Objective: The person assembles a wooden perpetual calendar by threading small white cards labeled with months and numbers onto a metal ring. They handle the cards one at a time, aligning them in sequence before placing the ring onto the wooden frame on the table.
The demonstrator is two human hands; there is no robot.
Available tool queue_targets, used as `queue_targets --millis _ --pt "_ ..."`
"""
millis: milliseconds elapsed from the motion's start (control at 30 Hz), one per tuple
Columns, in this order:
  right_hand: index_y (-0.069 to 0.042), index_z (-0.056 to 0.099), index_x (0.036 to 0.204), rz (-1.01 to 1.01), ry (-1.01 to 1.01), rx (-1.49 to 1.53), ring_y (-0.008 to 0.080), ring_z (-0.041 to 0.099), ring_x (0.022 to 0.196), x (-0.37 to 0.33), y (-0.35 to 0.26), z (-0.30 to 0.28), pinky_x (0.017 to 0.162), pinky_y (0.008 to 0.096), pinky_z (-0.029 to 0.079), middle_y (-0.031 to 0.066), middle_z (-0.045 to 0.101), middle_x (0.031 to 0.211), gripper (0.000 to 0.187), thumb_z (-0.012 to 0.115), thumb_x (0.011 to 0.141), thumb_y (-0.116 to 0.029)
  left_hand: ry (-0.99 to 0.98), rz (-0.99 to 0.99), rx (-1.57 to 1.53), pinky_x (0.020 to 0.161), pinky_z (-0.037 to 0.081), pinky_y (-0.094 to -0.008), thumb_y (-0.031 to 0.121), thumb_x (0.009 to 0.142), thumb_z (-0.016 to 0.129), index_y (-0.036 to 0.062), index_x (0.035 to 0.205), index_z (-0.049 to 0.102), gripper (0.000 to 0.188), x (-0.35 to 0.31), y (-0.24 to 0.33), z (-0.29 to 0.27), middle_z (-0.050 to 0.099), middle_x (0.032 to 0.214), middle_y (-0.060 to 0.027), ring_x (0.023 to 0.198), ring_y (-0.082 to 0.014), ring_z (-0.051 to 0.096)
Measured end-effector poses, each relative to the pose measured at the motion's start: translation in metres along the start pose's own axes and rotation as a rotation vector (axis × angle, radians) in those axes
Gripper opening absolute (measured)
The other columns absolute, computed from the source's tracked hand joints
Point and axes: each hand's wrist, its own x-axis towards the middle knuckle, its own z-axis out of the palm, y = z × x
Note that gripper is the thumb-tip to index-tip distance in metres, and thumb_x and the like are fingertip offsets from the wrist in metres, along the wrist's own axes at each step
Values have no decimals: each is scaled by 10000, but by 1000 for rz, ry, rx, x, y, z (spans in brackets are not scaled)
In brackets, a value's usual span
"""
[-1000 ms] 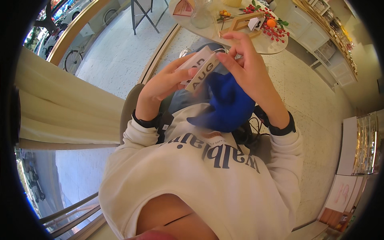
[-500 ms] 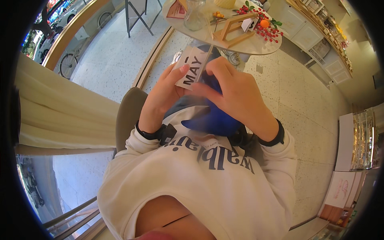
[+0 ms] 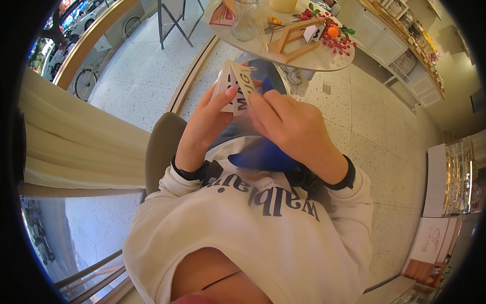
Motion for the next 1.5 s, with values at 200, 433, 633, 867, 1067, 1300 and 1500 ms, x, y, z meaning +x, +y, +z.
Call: queue_targets --millis 200,433,633,867,1067,1300,1500 --pt "-54 627 951 15 -70 100 212 606 606 3 0 0 502 304 482 67 594 858 296 791 739 -178 34 7 19 849 550 -365 235 933 603 16 1327 445 478 1 -6 -4 577 1239 -119 1069 -212 603" --pt "-82 583 901 88 -75 174 198 577 561 2 14 -3 466 300 465 35 531 798 298 779 749 -247 -11 -22 -88 859 558 -384 196 929 591 -13 1313 440 463 -2 1 0 583 1195 -123 1051 -219 622" --pt "-62 598 885 212 35 219 221 583 554 1 17 -9 466 316 454 47 585 813 188 743 798 -145 -94 -22 -156 867 561 -410 218 936 572 -30 1335 402 499 -1 1 -3 566 1216 -145 1049 -293 637" --pt "-48 613 878 202 72 194 188 555 533 3 15 -16 459 285 434 58 580 785 96 687 817 -59 -148 -4 -179 873 558 -423 238 942 557 -30 1364 371 533 -1 2 -8 558 1231 -153 1057 -341 636" --pt "-93 604 920 -44 -79 85 180 569 573 5 6 -9 454 295 440 32 535 760 207 741 769 -128 -130 2 -85 955 500 -422 330 908 596 5 1461 291 711 0 -3 -8 502 1343 -199 1167 -303 575" --pt "-71 594 907 88 -108 390 162 510 529 -2 18 -10 467 285 410 29 543 722 182 688 860 -219 -192 -29 33 898 490 -347 210 852 610 0 1480 273 742 -1 1 -6 562 1249 -175 1065 -236 599" --pt "-21 559 880 632 -239 778 86 383 541 -2 45 -2 504 249 329 18 465 658 260 577 967 -266 -308 47 251 797 477 -271 123 844 614 27 1511 228 776 -7 4 -6 577 1111 -100 904 -161 584"
